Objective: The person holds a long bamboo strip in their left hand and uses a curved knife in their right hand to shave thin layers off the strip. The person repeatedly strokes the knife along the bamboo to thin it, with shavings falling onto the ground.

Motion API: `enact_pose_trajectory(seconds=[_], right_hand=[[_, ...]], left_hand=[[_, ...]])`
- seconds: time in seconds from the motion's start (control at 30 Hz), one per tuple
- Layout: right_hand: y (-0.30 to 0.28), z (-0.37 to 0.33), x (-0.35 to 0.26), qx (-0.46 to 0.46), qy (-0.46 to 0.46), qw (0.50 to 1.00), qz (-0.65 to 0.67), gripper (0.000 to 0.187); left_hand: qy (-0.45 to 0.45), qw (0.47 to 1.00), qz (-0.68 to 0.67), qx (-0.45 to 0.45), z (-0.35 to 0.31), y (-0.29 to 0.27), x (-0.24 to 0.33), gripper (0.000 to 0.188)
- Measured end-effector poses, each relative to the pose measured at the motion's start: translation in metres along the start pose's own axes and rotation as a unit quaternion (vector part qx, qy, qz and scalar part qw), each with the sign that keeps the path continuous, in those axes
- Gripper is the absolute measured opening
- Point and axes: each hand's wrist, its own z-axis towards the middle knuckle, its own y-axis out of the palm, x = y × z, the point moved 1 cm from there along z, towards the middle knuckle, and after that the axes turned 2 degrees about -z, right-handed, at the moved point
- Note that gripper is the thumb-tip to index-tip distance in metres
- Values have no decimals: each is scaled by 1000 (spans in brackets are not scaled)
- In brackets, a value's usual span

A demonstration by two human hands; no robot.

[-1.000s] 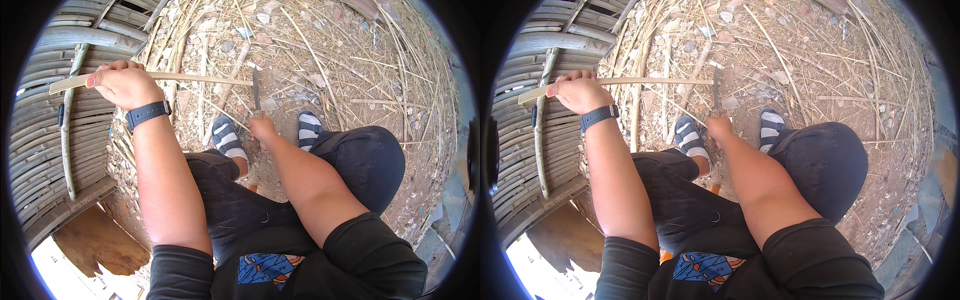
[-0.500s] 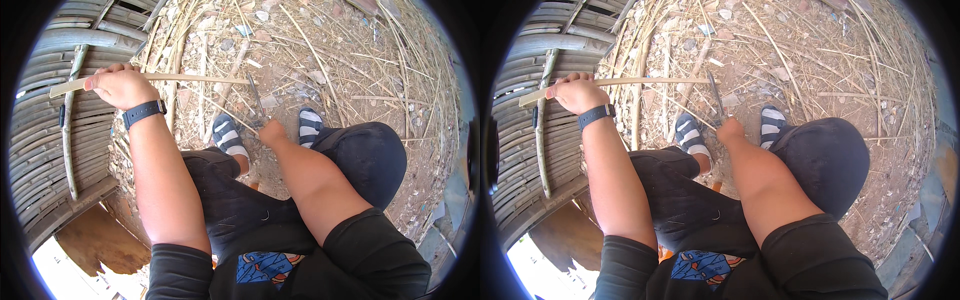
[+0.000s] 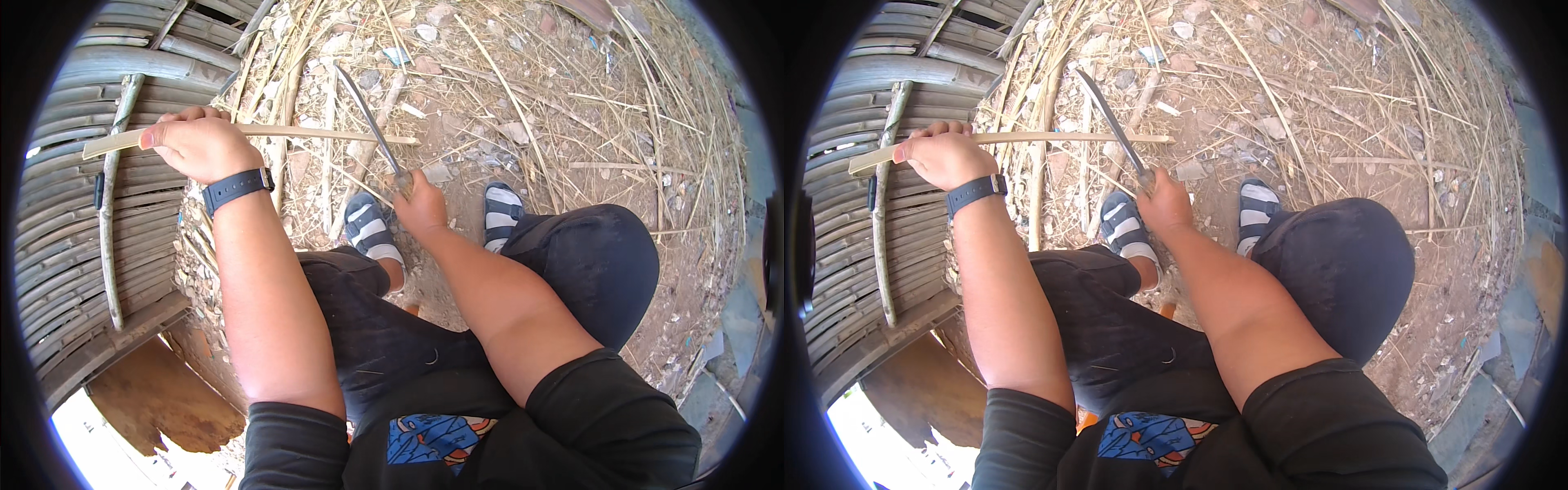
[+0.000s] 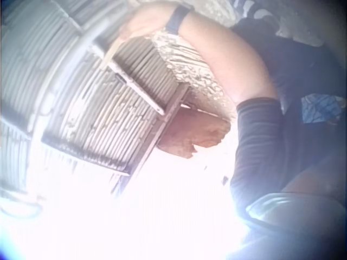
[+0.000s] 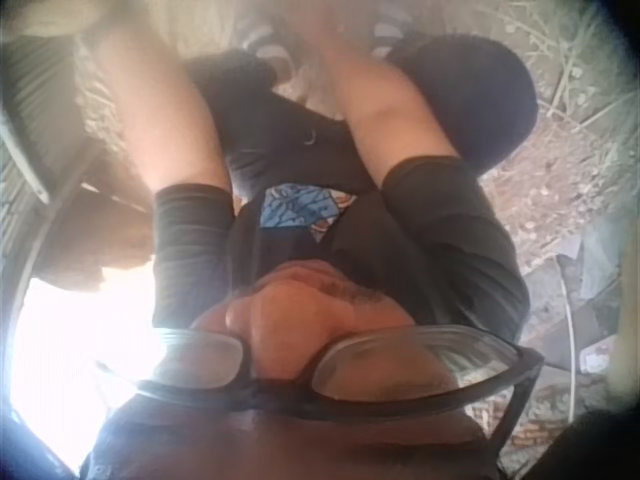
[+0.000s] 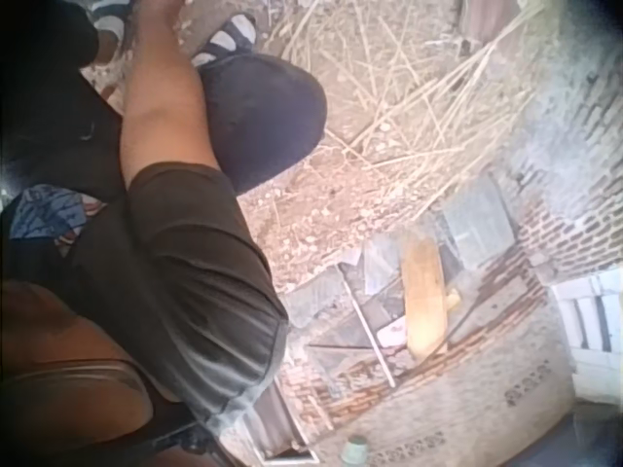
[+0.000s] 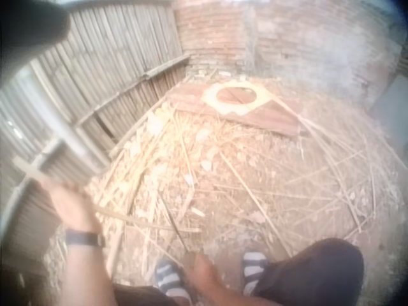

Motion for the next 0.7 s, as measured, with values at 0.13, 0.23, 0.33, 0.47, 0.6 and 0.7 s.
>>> enact_pose_trajectory(seconds=[0.13,0.23,0.33,0.47,0.6,0.7], right_hand=[[7,7,45,-14,90,993,-73,44],[16,13,85,-76,169,972,-143,41],[20,16,80,-109,230,965,-58,39],[32,14,84,-164,315,909,220,37],[40,6,75,-37,192,979,55,38],[19,-1,36,-51,33,998,35,38]], left_hand=[[-21,1000,-1,-7,0,-2,1,64],[-35,999,-23,6,-1,-1,2,64],[-27,999,-15,10,0,0,3,64],[-33,999,-38,-2,-1,2,3,65],[-26,999,-37,3,1,4,-2,66],[-18,1000,-13,10,3,-3,-3,65]])
